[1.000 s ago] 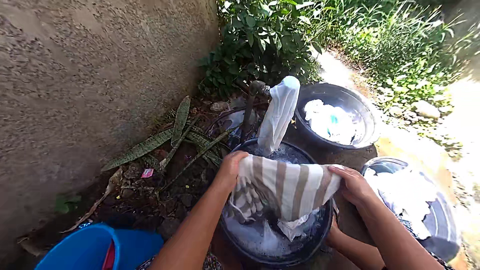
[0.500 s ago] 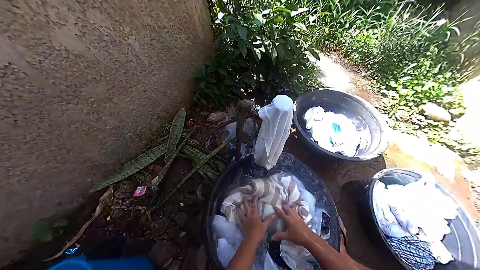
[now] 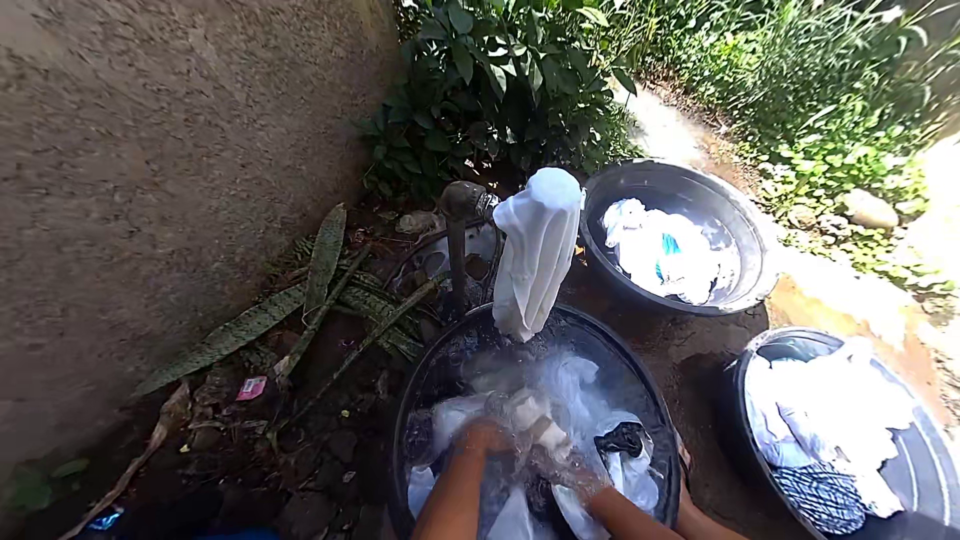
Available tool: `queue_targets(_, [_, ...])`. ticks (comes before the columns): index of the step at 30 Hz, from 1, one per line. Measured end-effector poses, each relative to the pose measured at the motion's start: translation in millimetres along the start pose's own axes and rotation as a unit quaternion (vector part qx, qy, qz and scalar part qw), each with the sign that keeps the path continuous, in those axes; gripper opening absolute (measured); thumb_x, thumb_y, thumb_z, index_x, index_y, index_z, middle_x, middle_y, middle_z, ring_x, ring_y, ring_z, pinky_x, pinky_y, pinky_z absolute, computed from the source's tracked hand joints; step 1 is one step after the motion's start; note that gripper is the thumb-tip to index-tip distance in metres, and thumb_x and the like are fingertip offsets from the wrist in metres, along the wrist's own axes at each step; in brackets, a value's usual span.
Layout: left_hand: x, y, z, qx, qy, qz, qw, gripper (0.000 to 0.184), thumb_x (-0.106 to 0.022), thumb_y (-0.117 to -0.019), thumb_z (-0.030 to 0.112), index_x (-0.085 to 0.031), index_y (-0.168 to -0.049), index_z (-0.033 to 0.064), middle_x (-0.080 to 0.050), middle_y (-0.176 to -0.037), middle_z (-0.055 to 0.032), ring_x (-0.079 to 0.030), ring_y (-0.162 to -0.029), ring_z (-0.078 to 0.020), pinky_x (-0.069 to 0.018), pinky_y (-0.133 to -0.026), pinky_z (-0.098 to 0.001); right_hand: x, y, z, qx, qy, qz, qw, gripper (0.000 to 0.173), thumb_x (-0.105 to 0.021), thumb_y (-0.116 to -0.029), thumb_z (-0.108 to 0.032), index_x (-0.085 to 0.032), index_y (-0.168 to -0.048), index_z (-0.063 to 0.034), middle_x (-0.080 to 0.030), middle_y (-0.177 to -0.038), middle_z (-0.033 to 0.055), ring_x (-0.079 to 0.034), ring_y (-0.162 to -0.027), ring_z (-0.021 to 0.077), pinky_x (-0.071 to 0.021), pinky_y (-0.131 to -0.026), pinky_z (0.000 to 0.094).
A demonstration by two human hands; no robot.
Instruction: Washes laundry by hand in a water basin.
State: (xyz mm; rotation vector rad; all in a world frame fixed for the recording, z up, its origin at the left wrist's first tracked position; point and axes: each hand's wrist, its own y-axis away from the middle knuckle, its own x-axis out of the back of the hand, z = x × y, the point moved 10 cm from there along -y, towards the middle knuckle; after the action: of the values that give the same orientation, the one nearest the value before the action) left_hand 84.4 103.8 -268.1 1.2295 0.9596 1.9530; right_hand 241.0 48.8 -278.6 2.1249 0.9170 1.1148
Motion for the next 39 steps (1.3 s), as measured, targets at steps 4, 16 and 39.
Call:
queue_targets(4, [36,-4,6,-0.147,0.274,0.066,0.948,0.047,-0.067,-0.0983,0.028,-0.059,-0.134,-0.0029,-0.062,-0.132,-0.0232,-0.06,-0.124,-0.0326,-0.0461,-0.108,-0.0503,36,34,-32,0.088,0.062,0.01,0.994,0.048,-0.055,-0.1049,-0.034,-0.06,-0.138,0.0002,-0.061,-0.137,0.0266,-0.054,-0.133,0.0423,-0.037,-0.115,0.0616])
queue_targets(16, [34,105,-75,-0.068,0.575,0.343,0.74,0.048,-0.045,-0.1103,0.034,-0.066,-0.112,-0.0096,-0.069,-0.1,-0.0204,-0.066,-0.09,-0.0216,-0.0554,-0.086,-0.0426,91,83,-115,0.192,-0.246,0.119,0.942,0.046,-0.047,-0.1088,-0.029,-0.056,-0.143,-0.0002,-0.063,-0.136,0.0194,-0.061,-0.125,0.024,-0.0466,-0.11,0.0417])
queue_targets(39, [53,122,19,-0.188,0.315,0.149,0.918,0.057,-0.06,-0.1034,0.034,-0.045,-0.149,0.003,-0.046,-0.152,-0.0241,-0.049,-0.138,-0.0369,-0.0408,-0.114,-0.0522,240,146,-111,0.181,-0.305,0.164,0.92,0.015,-0.054,-0.1007,-0.01,-0.066,-0.092,-0.0076,-0.066,-0.076,-0.0004,-0.064,-0.068,0.0075,-0.0556,-0.066,0.0258])
